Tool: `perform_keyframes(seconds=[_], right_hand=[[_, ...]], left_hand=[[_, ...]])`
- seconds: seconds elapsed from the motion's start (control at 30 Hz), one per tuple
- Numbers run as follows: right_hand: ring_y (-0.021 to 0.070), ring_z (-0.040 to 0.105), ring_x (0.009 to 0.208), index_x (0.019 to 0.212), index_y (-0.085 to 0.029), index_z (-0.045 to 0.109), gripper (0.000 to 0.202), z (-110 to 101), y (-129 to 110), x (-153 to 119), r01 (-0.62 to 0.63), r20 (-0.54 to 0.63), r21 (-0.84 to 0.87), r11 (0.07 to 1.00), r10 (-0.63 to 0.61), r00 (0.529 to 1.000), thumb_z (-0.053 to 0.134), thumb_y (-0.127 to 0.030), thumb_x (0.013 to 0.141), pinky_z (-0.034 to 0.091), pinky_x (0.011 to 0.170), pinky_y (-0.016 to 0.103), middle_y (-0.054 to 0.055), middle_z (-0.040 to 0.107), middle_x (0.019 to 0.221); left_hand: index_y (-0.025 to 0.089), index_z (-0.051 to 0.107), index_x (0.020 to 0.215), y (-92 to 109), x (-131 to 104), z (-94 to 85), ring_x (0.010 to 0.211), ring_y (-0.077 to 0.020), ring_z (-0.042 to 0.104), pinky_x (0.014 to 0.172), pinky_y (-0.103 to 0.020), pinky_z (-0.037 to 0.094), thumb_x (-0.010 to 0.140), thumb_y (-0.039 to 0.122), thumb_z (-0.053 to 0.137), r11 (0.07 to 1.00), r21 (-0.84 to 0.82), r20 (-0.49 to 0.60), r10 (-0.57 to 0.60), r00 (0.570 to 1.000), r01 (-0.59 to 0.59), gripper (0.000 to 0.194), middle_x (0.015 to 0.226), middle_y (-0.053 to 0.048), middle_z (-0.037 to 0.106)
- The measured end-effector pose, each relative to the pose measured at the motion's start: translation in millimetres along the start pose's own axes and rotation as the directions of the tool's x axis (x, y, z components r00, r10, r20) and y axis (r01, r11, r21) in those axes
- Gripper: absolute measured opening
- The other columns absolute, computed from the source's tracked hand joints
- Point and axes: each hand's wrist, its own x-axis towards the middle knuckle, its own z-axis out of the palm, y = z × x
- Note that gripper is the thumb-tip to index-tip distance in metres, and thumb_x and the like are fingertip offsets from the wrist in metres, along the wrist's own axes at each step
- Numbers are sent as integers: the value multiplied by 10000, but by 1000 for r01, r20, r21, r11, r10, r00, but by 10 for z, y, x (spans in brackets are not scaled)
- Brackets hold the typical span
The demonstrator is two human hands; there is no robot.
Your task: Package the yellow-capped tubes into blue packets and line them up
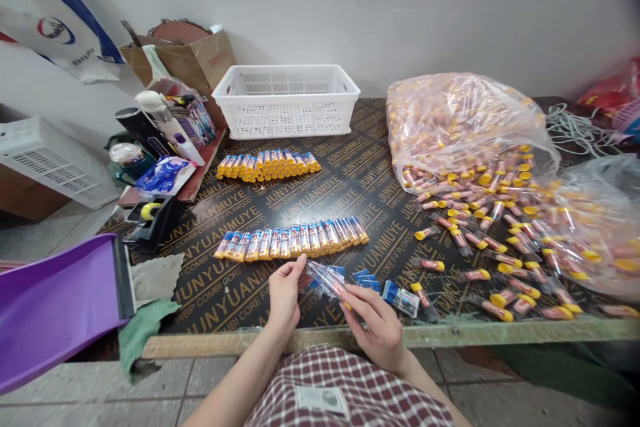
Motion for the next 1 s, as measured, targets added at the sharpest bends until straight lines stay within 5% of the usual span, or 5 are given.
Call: perform_keyframes(seconds=[0.4, 0.53, 0.63, 0.77, 1.0], right_hand=[[195, 586, 950, 1266, -301, 515, 530, 20, 101, -7, -214, 157, 215, 953, 183, 970, 479, -50, 800, 535, 817, 358, 66, 558, 1023], [265, 463, 1190, 1364, -295, 371, 708, 10, 131, 42, -229, 159, 205, 952, 198, 967, 534, -58, 717, 473, 945, 447, 101, 422, 1294], [293, 352, 1308, 1405, -271, 270, 817, -32, 138, 107, -267, 271, 291, 919, 188, 944, 522, -58, 658, 429, 1001, 473, 103, 254, 1465], [261, 417, 1278, 1413, -242, 241, 863, -59, 159, 128, -315, 374, 398, 861, 161, 913, 497, -48, 612, 413, 1030, 425, 107, 383, 1408], [245, 466, 1232, 1404, -248, 238, 853, -18, 161, 76, -356, 328, 483, 800, 212, 921, 507, -49, 619, 424, 1023, 406, 106, 433, 1350]], left_hand=[[123, 643, 867, 111, -115, 68, 613, -125, 626, 610, -242, 514, 600, 362, 792, 988, 10, 350, -150, 925, 156, 388, 727, -41, 684], [97, 681, 871, 121, -179, 64, 630, -131, 625, 590, -228, 498, 617, 331, 785, 974, 127, 475, -225, 851, 187, 361, 768, -74, 698], [86, 695, 829, 105, -242, 75, 586, -124, 605, 561, -217, 479, 606, 322, 793, 954, 198, 522, -297, 800, 224, 339, 694, -69, 679], [86, 697, 831, 89, -296, 99, 576, -115, 592, 549, -210, 475, 583, 316, 808, 938, 228, 544, -346, 764, 263, 355, 696, -62, 660], [91, 691, 842, 46, -319, 102, 574, -114, 593, 549, -224, 491, 588, 307, 809, 936, 218, 556, -352, 753, 277, 353, 701, -55, 659]])
